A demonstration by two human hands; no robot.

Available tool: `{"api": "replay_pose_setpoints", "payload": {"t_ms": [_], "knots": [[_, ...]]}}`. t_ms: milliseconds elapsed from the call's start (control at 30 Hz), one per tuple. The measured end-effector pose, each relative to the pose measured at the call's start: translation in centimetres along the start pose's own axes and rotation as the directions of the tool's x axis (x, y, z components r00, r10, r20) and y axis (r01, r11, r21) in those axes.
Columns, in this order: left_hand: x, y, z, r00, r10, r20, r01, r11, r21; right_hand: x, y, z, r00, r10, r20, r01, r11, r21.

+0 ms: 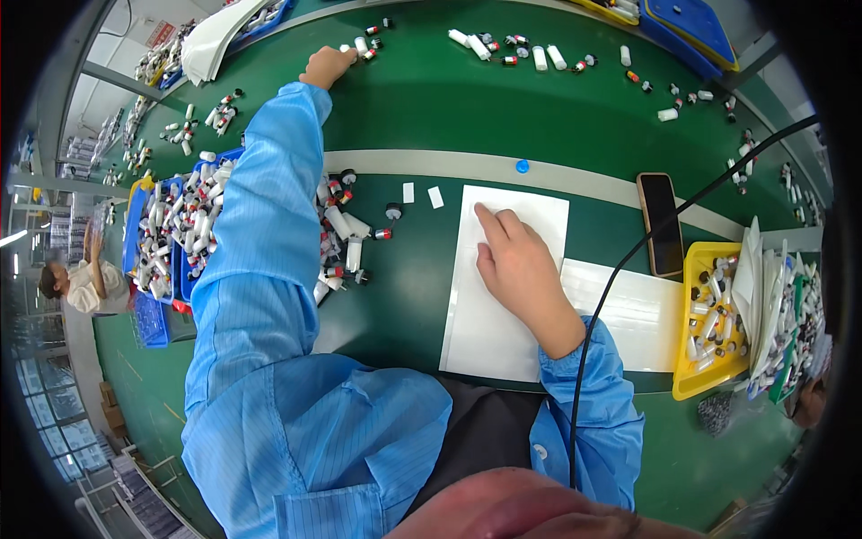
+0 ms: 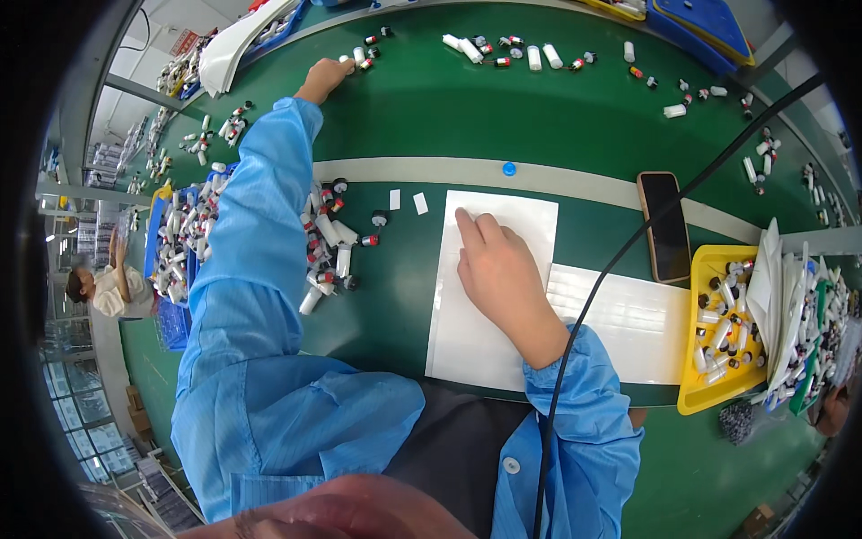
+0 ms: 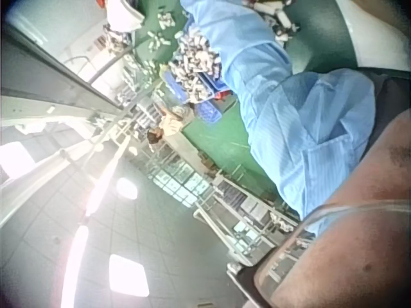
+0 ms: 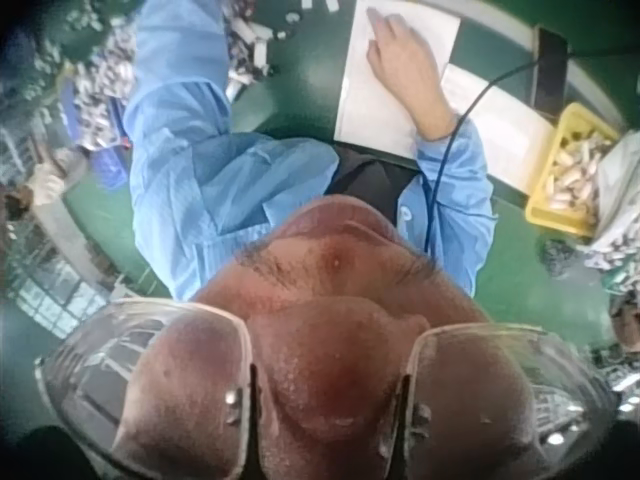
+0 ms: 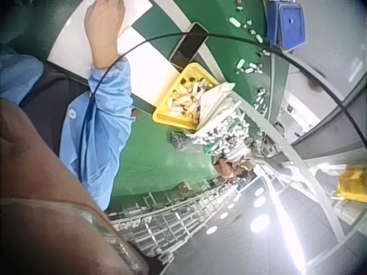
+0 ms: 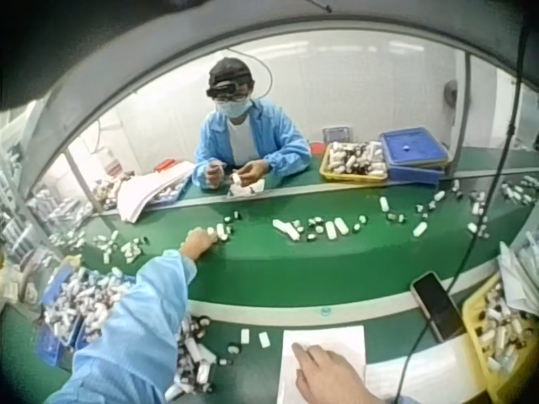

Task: Manually assembling small components, likely electronics or batteries, by wrapping and connecting small wires/boards.

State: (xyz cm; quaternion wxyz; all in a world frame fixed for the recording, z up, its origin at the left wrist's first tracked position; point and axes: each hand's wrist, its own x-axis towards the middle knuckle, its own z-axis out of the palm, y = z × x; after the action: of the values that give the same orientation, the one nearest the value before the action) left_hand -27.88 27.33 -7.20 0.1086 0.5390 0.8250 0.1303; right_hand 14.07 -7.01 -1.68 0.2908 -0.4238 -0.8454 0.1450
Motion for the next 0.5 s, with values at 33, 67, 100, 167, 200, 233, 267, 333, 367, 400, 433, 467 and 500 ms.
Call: {"api": "replay_pose_setpoints", "payload": {"t_ms": [33,67,100,167,200,233,267,333,367,400,433,467,500], "knots": [[-0.5,0.2,-1.1,0.993,0.044,0.107,-0.035,0.996,-0.083,-0.2,0.3,0.3,1.0,-0.024,0.004,0.024,0.999,-0.037],[-1.1,0.2,-2.3,0.974,0.091,0.209,-0.056,0.984,-0.168,-0.3,0.4,0.6,0.999,-0.051,0.011,0.051,0.996,-0.072],[-2.2,0.7,-3.2,0.975,0.076,0.21,-0.025,0.972,-0.233,-0.4,0.3,0.7,0.999,-0.053,0.001,0.053,0.997,-0.059],[-4.9,3.3,-4.9,0.974,0.063,0.219,0.023,0.929,-0.37,-0.3,0.5,0.6,0.998,-0.05,-0.025,0.049,0.997,-0.051],[-6.4,4.3,-5.8,0.977,0.139,0.163,-0.046,0.879,-0.475,-0.2,0.6,0.6,0.999,-0.04,-0.011,0.039,0.998,-0.054],[-8.2,5.0,-6.8,0.973,0.207,0.103,-0.114,0.817,-0.566,-0.1,0.6,0.6,1.0,-0.025,0.003,0.025,0.998,-0.051],[-10.3,5.6,-7.8,0.963,0.265,0.041,-0.178,0.746,-0.642,-0.3,0.4,0.8,1.0,-0.01,0.017,0.01,0.999,-0.042],[-14.8,7.7,-10.2,0.931,0.365,-0.002,-0.235,0.593,-0.77,-0.3,0.2,0.8,1.0,-0.015,0.018,0.016,0.998,-0.055],[-19.1,10.6,-11.7,0.924,0.381,0.041,-0.136,0.425,-0.895,-0.4,0.1,0.5,1.0,-0.009,0.013,0.01,0.999,-0.049],[-22.1,11.8,-12.1,0.885,0.461,0.068,-0.072,0.281,-0.957,-0.5,0.1,0.2,1.0,-0.007,0.007,0.007,0.999,-0.05],[-25.1,12.9,-12.6,0.841,0.532,0.095,0.019,0.146,-0.989,-0.6,0.3,-0.2,1.0,0.027,0.008,-0.027,1.0,0.001],[-26.8,13.0,-12.6,0.758,0.644,0.1,0.074,0.067,-0.995,-0.5,0.3,-0.5,0.998,0.058,0.015,-0.058,0.997,0.056],[-29.2,13.6,-12.1,0.736,0.665,0.127,0.177,-0.008,-0.984,-0.6,0.3,-0.9,0.995,0.095,0.03,-0.097,0.989,0.108]]}}
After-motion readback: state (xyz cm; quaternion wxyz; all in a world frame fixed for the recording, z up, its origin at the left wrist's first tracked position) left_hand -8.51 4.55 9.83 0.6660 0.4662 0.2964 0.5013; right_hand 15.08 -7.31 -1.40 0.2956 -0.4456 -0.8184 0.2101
